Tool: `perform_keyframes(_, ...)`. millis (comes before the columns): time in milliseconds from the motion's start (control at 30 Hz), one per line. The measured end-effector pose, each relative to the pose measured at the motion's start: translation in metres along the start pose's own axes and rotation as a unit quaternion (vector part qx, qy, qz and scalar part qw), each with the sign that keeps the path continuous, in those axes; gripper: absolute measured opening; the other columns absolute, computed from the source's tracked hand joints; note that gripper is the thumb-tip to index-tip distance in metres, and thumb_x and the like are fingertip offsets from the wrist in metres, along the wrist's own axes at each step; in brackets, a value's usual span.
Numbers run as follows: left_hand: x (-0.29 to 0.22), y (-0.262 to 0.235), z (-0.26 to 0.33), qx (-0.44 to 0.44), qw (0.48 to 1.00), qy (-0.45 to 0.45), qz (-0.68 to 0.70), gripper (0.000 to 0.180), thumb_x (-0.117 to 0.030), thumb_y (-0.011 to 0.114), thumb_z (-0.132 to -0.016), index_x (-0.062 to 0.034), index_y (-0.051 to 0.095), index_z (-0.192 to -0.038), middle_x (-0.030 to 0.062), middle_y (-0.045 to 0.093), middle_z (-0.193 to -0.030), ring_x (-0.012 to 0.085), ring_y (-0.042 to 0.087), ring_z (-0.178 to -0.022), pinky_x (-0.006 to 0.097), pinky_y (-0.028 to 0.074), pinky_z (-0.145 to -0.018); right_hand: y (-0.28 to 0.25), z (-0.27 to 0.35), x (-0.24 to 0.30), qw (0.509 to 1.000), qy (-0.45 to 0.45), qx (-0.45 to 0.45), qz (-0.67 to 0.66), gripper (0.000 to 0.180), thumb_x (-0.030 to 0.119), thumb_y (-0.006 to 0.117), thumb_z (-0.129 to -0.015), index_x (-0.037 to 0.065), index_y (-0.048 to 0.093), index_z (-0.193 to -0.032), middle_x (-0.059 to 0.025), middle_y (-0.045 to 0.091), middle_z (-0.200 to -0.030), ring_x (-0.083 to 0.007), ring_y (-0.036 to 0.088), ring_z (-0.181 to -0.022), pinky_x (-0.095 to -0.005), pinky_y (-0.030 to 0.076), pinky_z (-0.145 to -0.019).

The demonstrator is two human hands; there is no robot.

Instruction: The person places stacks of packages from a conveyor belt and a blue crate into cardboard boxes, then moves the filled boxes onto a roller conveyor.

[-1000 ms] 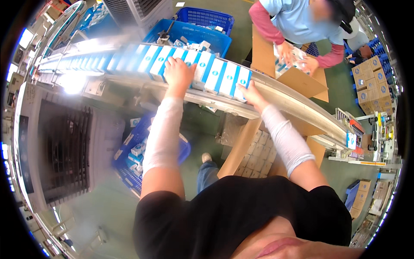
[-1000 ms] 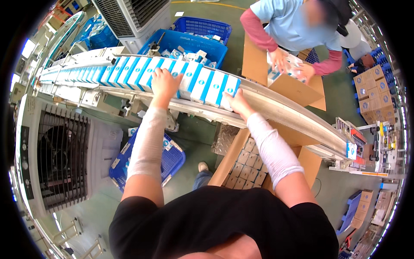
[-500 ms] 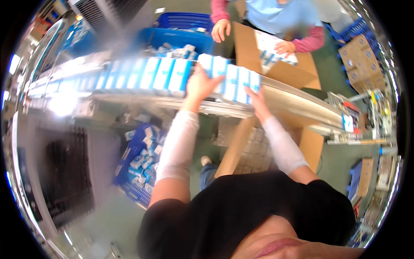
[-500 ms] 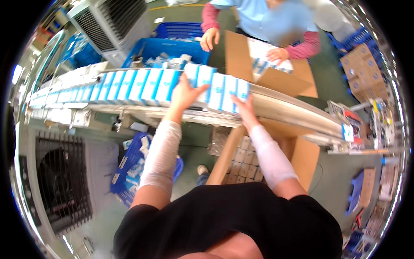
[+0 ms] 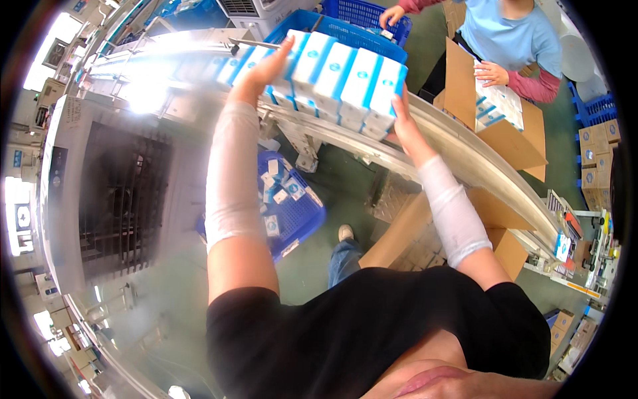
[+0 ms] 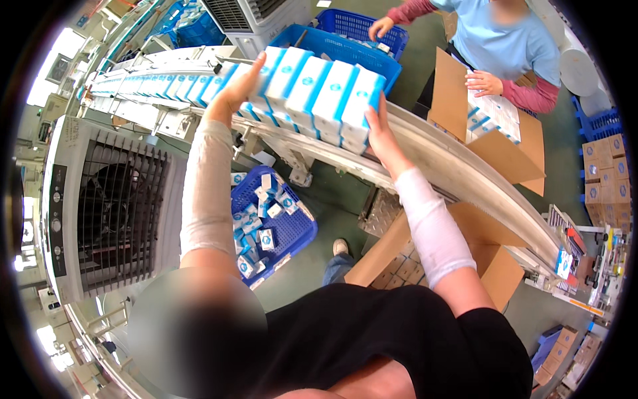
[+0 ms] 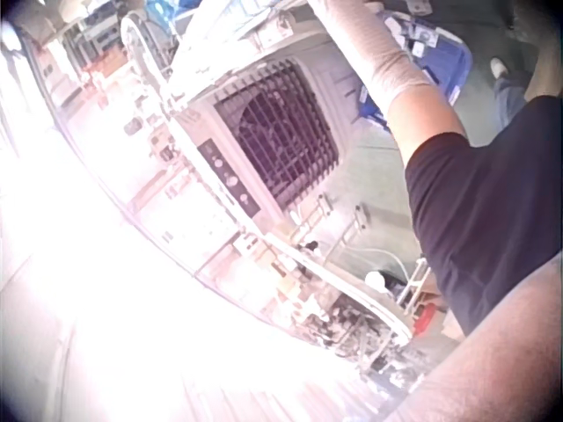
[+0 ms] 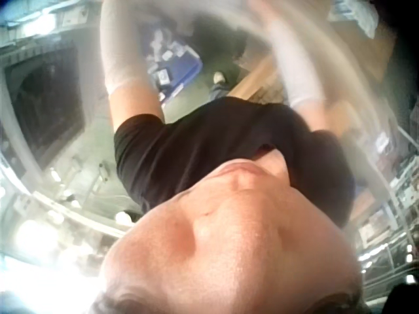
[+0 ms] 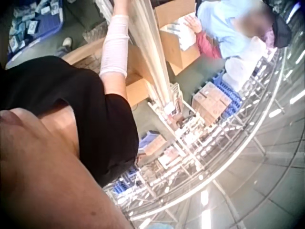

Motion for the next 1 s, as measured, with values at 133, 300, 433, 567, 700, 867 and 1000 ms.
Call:
perform_keyframes(133, -0.001, 0.029, 0.013, 0.064, 0.991, 0.064, 0.100, 0.079, -0.064, 0.031, -0.092, -0.0063, 0.027, -0.146, 0.0122, 0.025, -0.151, 0.0242, 0.022, -0.139, 0.036, 0.016, -0.113, -0.039, 0.023, -0.049, 0.992, 0.098, -0.016, -0.081, 0.074, 0.063, 0.028, -0.093, 0.015, 0.016, -0.149, -0.0084, 0.033, -0.145, -0.0245, 0.038, -0.128, -0.0402, 0.036, -0.100)
perform_keyframes(300, 0.048, 0.051, -0.002, 0.026, 0.959, 0.048, 0.279, 0.073, -0.061, 0.028, -0.095, -0.0083, 0.027, -0.146, 0.0078, 0.035, -0.147, 0.0238, 0.033, -0.134, 0.037, 0.024, -0.109, -0.054, 0.022, -0.075, 0.976, 0.186, -0.001, -0.116, 0.074, 0.065, 0.023, -0.093, 0.014, 0.023, -0.147, -0.0082, 0.041, -0.141, -0.0246, 0.041, -0.127, -0.0451, 0.034, -0.103)
perform_keyframes(433, 0.038, 0.077, 0.019, 0.052, 0.928, 0.080, 0.360, 0.069, -0.059, 0.034, -0.094, -0.0112, 0.033, -0.143, 0.0067, 0.040, -0.144, 0.0252, 0.036, -0.132, 0.045, 0.029, -0.106, -0.063, 0.037, -0.069, 0.984, 0.075, -0.051, -0.155, 0.076, 0.064, 0.030, -0.092, 0.012, 0.020, -0.148, -0.0093, 0.039, -0.143, -0.0247, 0.036, -0.132, -0.0447, 0.029, -0.108)
perform_keyframes(567, -0.004, 0.097, 0.087, -0.058, 0.951, 0.219, 0.209, 0.049, -0.041, 0.039, -0.098, -0.0077, 0.042, -0.134, 0.0075, 0.052, -0.126, 0.0201, 0.050, -0.114, 0.036, 0.043, -0.094, -0.112, 0.132, 0.062, 0.995, -0.062, -0.011, -0.077, 0.097, 0.072, 0.043, -0.083, 0.007, 0.012, -0.149, -0.0094, 0.020, -0.152, -0.0240, 0.021, -0.139, -0.0382, 0.018, -0.113)
perform_keyframes(700, -0.042, 0.157, 0.195, 0.120, 0.942, 0.196, 0.245, 0.059, -0.046, 0.025, -0.099, -0.0031, 0.032, -0.140, 0.0137, 0.046, -0.135, 0.0256, 0.050, -0.120, 0.041, 0.044, -0.097, -0.204, 0.273, 0.059, 0.957, 0.002, 0.099, -0.271, 0.095, 0.071, 0.047, -0.082, 0.004, 0.024, -0.145, -0.0118, 0.035, -0.145, -0.0226, 0.035, -0.132, -0.0401, 0.033, -0.107)
perform_keyframes(867, -0.030, 0.280, 0.292, 0.214, 0.939, 0.013, 0.268, 0.074, -0.058, 0.012, -0.097, -0.0024, 0.027, -0.143, 0.0119, 0.041, -0.141, 0.0238, 0.037, -0.131, 0.037, 0.029, -0.108, -0.242, 0.427, 0.089, 0.906, 0.016, -0.037, -0.422, 0.074, 0.054, 0.046, -0.091, 0.002, 0.029, -0.141, -0.0109, 0.042, -0.139, -0.0215, 0.044, -0.124, -0.0388, 0.043, -0.101)
perform_keyframes(1000, 0.013, 0.357, 0.323, 0.293, 0.924, -0.083, 0.231, 0.072, -0.057, 0.015, -0.098, -0.0029, 0.028, -0.143, 0.0107, 0.045, -0.137, 0.0216, 0.043, -0.123, 0.034, 0.033, -0.104, -0.256, 0.529, 0.008, 0.923, 0.234, -0.243, -0.182, 0.049, 0.037, 0.034, -0.101, 0.000, 0.043, -0.132, -0.0074, 0.053, -0.127, -0.0162, 0.053, -0.112, -0.0312, 0.042, -0.098)
Point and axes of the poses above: each hand's wrist, its own z-axis away from the middle knuckle, its own y-axis out of the palm, x = y × z, the point moved 2 cm from there along -z, towards the middle knuckle
